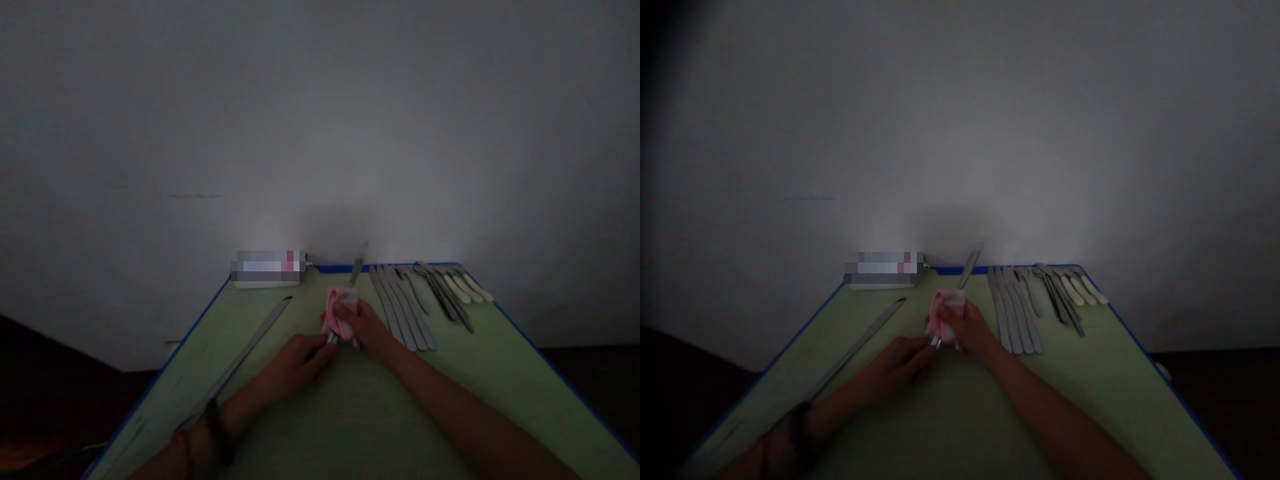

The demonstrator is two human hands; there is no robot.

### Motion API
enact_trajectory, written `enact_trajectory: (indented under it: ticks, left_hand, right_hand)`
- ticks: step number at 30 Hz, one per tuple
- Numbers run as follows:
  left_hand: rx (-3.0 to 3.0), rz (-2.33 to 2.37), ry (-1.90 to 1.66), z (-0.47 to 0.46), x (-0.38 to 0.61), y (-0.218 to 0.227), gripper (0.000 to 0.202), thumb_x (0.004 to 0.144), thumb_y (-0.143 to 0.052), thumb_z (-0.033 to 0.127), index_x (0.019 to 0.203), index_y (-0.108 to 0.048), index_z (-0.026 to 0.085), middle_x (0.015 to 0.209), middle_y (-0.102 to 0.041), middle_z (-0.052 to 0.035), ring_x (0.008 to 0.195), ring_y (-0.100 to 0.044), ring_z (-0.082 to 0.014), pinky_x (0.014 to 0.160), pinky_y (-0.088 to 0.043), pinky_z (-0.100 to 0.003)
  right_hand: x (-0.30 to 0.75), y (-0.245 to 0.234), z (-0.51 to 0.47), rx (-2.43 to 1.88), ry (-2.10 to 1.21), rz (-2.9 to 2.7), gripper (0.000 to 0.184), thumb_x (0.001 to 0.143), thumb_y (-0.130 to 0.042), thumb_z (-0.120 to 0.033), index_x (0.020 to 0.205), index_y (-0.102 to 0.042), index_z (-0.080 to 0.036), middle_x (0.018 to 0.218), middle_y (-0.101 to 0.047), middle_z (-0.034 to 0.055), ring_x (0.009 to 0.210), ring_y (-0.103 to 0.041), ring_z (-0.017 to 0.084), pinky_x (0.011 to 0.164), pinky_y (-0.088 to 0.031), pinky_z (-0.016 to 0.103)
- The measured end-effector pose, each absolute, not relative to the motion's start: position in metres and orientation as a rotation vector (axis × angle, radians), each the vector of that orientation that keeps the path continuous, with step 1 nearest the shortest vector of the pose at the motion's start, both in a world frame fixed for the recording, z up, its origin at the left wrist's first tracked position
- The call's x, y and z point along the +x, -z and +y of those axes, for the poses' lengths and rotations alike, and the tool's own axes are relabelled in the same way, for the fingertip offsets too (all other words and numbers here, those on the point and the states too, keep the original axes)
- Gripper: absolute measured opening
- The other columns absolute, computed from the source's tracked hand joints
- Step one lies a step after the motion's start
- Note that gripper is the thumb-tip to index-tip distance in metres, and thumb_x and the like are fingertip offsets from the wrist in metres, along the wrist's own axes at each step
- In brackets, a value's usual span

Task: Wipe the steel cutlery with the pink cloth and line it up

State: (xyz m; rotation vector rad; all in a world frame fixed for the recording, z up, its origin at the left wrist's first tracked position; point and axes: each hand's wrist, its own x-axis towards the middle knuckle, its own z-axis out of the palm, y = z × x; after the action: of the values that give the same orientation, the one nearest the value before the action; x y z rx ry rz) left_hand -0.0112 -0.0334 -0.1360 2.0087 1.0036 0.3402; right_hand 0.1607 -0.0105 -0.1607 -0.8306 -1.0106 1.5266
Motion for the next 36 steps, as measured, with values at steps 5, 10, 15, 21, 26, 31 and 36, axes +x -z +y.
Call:
enact_trajectory:
  ticks: [5,10,15,21,26,31,36]
  left_hand:
    - [2.05,0.988,-0.351,-0.033,-0.01,0.134,0.042,0.095,-0.036,0.044,0.068,-0.052,0.017,0.057,-0.055,0.0031,0.052,-0.049,-0.009,0.055,-0.035,-0.02]
    - [2.053,0.956,-0.368,-0.034,-0.009,0.133,0.041,0.096,-0.036,0.043,0.069,-0.052,0.017,0.057,-0.055,0.0028,0.052,-0.049,-0.0091,0.055,-0.035,-0.02]
    - [2.019,0.997,-0.357,-0.035,-0.007,0.128,0.042,0.095,-0.037,0.044,0.067,-0.052,0.016,0.055,-0.055,0.0026,0.051,-0.048,-0.0092,0.054,-0.036,-0.02]
    - [2.004,0.981,-0.353,-0.034,-0.008,0.129,0.043,0.095,-0.037,0.043,0.065,-0.052,0.016,0.055,-0.054,0.0028,0.051,-0.049,-0.0089,0.055,-0.037,-0.02]
    - [2.003,0.971,-0.36,-0.033,-0.01,0.131,0.041,0.095,-0.038,0.042,0.067,-0.052,0.017,0.055,-0.055,0.0033,0.05,-0.048,-0.0085,0.054,-0.036,-0.02]
    - [1.995,0.953,-0.361,-0.034,-0.009,0.131,0.04,0.095,-0.038,0.042,0.067,-0.052,0.017,0.055,-0.054,0.0035,0.051,-0.048,-0.0087,0.054,-0.036,-0.02]
    - [2.012,0.982,-0.344,-0.033,-0.011,0.134,0.043,0.096,-0.037,0.044,0.065,-0.051,0.017,0.056,-0.054,0.003,0.052,-0.048,-0.0088,0.055,-0.036,-0.02]
  right_hand:
    - [0.163,0.161,-0.01,-0.867,-1.498,-1.063,0.038,0.073,-0.072,-0.049,0.087,-0.068,-0.015,0.081,-0.072,0.0063,0.067,-0.065,0.015,0.064,-0.049,0.027]
    - [0.163,0.155,-0.013,-0.894,-1.464,-1.076,0.037,0.073,-0.071,-0.049,0.087,-0.068,-0.015,0.079,-0.072,0.0058,0.067,-0.065,0.015,0.064,-0.049,0.027]
    - [0.161,0.15,-0.014,-0.87,-1.534,-1.012,0.037,0.07,-0.073,-0.048,0.087,-0.067,-0.015,0.08,-0.073,0.006,0.067,-0.066,0.015,0.065,-0.05,0.028]
    - [0.161,0.147,-0.016,-0.865,-1.536,-1.005,0.036,0.071,-0.073,-0.047,0.086,-0.066,-0.016,0.074,-0.072,0.004,0.065,-0.066,0.014,0.063,-0.05,0.026]
    - [0.162,0.149,-0.015,-0.835,-1.562,-1.021,0.037,0.072,-0.072,-0.048,0.088,-0.066,-0.016,0.076,-0.072,0.0049,0.067,-0.067,0.016,0.063,-0.05,0.027]
    - [0.163,0.151,-0.013,-0.86,-1.551,-1.041,0.037,0.073,-0.071,-0.048,0.089,-0.066,-0.015,0.08,-0.073,0.0062,0.068,-0.067,0.016,0.063,-0.05,0.028]
    - [0.161,0.151,-0.012,-0.82,-1.591,-1.01,0.038,0.071,-0.073,-0.047,0.091,-0.065,-0.016,0.077,-0.072,0.0045,0.067,-0.067,0.016,0.062,-0.05,0.028]
